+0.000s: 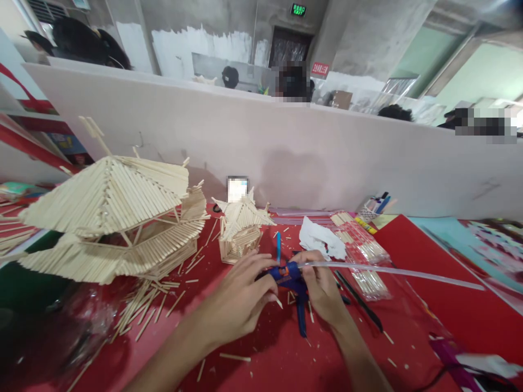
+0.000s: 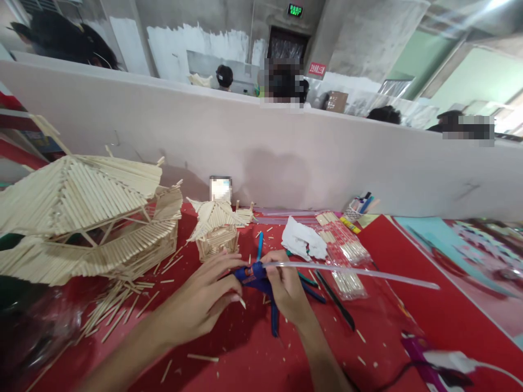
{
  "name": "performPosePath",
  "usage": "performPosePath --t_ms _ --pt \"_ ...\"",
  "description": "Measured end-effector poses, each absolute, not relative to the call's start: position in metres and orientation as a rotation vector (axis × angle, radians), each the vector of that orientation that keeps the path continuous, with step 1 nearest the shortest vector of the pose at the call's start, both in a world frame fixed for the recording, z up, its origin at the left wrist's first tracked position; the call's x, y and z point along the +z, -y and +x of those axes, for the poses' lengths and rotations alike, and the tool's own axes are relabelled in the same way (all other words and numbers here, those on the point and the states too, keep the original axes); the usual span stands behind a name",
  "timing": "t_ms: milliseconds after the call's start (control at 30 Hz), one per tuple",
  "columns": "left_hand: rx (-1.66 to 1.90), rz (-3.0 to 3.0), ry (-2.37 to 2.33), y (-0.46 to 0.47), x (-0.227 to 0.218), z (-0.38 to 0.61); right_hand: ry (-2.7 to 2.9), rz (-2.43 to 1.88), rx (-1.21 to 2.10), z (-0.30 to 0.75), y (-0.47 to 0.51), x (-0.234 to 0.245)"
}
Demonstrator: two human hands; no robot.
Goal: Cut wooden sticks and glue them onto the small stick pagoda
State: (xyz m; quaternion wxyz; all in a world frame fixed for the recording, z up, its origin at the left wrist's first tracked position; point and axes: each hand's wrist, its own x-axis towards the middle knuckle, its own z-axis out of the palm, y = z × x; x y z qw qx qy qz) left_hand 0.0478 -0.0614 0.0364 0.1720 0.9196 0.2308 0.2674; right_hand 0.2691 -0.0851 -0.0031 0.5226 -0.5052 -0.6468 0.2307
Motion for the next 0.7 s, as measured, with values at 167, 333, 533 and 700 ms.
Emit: performPosePath --t_ms 167,333,533,700 --pt "0.716 2.638 -0.701 0.059 0.028 0.047 1.383 -1.189 0.715 0.262 0.086 -0.004" --pt "0.704 2.59 -0.731 0.059 0.026 0.048 1.337 -1.063 0.914 0.261 0.085 0.002" --pt "0.719 2.621 -0.78 0.062 0.025 0.052 1.429 -1.061 0.818 0.268 0.081 0.011" --pt "0.703 2.621 -0.797 0.064 0.028 0.053 1.517 -1.047 0.797 0.268 0.08 0.019"
